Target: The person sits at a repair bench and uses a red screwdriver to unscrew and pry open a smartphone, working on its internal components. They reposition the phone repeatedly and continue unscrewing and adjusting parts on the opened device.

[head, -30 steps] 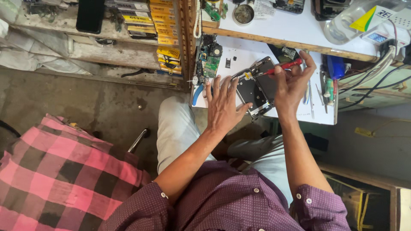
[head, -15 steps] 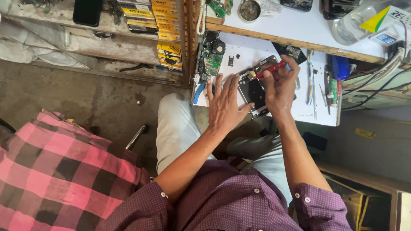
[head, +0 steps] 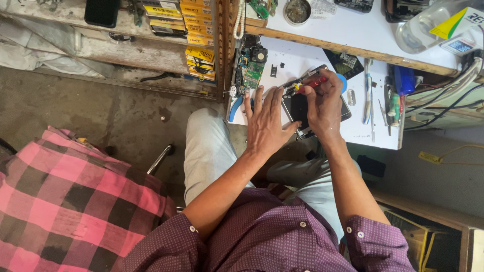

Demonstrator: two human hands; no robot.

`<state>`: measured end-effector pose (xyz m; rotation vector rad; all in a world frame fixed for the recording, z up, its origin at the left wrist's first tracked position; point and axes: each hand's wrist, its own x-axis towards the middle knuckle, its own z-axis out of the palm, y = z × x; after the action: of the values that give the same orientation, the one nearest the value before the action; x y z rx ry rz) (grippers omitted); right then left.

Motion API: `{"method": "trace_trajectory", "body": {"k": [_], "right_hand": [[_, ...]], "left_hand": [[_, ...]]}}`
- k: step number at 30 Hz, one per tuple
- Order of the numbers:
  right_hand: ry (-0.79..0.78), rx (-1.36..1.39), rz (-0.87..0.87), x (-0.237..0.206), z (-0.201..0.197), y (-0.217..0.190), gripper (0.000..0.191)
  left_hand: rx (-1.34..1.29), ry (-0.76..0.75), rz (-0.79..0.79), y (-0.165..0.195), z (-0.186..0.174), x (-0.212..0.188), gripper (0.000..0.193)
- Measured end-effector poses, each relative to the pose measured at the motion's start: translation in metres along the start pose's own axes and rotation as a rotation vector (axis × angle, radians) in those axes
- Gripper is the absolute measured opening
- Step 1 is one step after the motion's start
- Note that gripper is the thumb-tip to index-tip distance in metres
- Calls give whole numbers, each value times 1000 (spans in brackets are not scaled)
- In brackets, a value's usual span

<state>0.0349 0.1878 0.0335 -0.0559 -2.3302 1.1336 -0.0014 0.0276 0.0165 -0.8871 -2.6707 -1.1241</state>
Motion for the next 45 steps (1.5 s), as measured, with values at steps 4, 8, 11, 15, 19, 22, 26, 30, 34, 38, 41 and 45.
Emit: {"method": "trace_trajectory", "body": {"k": [4,8,11,15,19,22,26,30,34,38,41,45], "right_hand": [[1,-16,12,0,0,-2,45],[-5,-7,18,0,0,-1,45],[-10,-27,17,1,1,-1,45],[-8,-84,-7,0,1,-1,46],[42,-249,-59,1,4,-2,49],[73,-290,-161,4,6,-3,49],[39,-52,-141,7,10,-5,43],[106,-233,-89,7,7,-5,44],[59,-260,-136,8,4,-4,43],[70,-154,-93,11,6,-8,39],[22,28,-135,12,7,-12,36],[51,-124,-93,11,11,-12,38]], "left_hand": [[-2,2,0,0,0,0,102],[-4,9,1,0,0,0,102],[-8,16,6,-1,0,-1,102],[-13,12,3,-1,1,-1,102],[-7,13,9,-1,1,-1,101],[-3,13,9,-1,0,0,101],[-1,-3,-4,0,-1,1,101],[-39,30,-1,1,-2,0,100],[-20,16,5,-1,-1,1,101],[-12,13,3,-2,-1,0,102],[-3,7,8,-2,0,1,103],[-5,11,12,-2,0,0,103]]}}
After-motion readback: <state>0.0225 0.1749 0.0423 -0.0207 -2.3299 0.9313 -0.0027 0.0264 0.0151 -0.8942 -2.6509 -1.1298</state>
